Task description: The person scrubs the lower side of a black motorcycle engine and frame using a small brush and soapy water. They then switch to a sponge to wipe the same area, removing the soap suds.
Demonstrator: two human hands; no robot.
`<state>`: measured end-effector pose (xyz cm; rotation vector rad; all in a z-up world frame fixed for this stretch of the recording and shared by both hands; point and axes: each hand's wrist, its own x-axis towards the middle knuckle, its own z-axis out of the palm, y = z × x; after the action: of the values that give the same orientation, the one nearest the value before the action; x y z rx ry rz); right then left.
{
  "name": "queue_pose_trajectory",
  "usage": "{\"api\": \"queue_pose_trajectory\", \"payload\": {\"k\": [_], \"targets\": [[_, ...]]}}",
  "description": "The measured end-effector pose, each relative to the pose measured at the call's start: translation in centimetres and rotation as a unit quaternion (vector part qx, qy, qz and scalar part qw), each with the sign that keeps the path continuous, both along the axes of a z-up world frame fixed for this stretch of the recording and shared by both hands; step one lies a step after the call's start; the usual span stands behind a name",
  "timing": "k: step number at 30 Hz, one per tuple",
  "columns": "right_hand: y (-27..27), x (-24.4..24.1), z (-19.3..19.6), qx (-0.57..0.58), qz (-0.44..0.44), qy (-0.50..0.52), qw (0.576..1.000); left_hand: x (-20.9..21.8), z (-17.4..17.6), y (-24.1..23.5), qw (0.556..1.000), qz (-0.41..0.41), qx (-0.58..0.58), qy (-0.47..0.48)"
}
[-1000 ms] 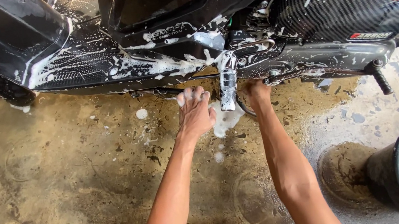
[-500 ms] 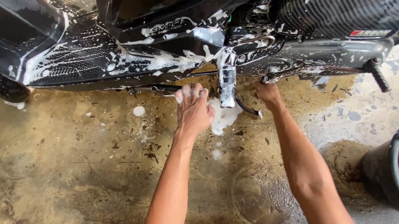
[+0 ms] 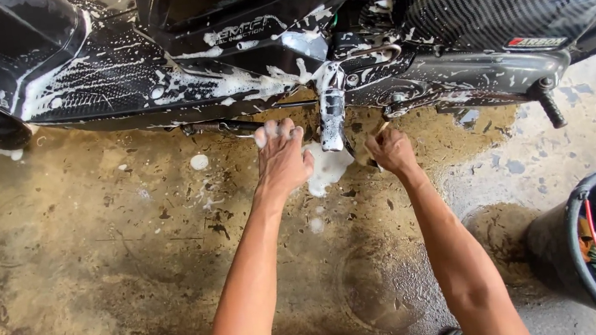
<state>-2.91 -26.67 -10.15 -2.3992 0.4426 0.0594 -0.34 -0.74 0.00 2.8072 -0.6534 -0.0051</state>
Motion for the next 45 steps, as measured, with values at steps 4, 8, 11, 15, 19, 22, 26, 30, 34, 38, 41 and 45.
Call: {"api": "queue_pose_trajectory", "payload": {"k": [4,8,11,15,19,22,26,30,34,38,41,45], "targets": [[-1.2,0.5,-4.4,-0.027,0.093,-0.105,0.99,-0.2,-0.1,0.2,1.0,-0.009,0.01,-0.012],[-2.0,1.0,-7.3,-0.15,0.16,-0.187,0.957,-0.2,-0.7,0.5,0.999,-0.02,0.02,-0.017],[-0.6,-0.8,-3.1,0.074,0.09,0.04,0.992,-0.5,-0.2,0.6,1.0,-0.014,0.021,-0.011],[-3.5,1.1,-7.6,-0.128,0.06,0.066,0.988,0.2,-2.4,0.7,0.999,-0.027,0.021,-0.031],[-3.1,1.0,-7.6,-0.125,0.05,0.034,0.99,0.0,-1.3,1.0,1.0,-0.017,0.014,-0.016],[-0.9,0.2,-6.7,-0.201,0.072,0.021,0.977,-0.1,-1.4,0.9,1.0,-0.018,0.016,-0.011],[-2.4,1.7,-8.3,-0.15,0.098,0.004,0.984,-1.5,1.3,0.9,1.0,-0.014,0.016,-0.004],[1.5,-0.6,-3.0,0.276,-0.114,-0.121,0.947,-0.5,-0.3,0.8,1.0,-0.017,0.017,-0.013],[0.8,-0.6,-4.7,-0.108,-0.019,-0.041,0.993,-1.1,1.2,0.8,1.0,-0.014,0.015,-0.008],[1.2,-2.7,-2.8,-0.036,0.043,-0.017,0.998,-1.9,2.1,0.9,1.0,-0.009,0.007,0.007],[-0.3,0.1,-7.5,-0.138,0.019,0.061,0.988,-1.0,0.5,1.2,0.999,-0.029,0.018,-0.008],[0.3,-1.3,-7.4,-0.116,0.012,0.035,0.993,-0.4,0.0,1.5,0.999,-0.032,-0.012,-0.002]]}}
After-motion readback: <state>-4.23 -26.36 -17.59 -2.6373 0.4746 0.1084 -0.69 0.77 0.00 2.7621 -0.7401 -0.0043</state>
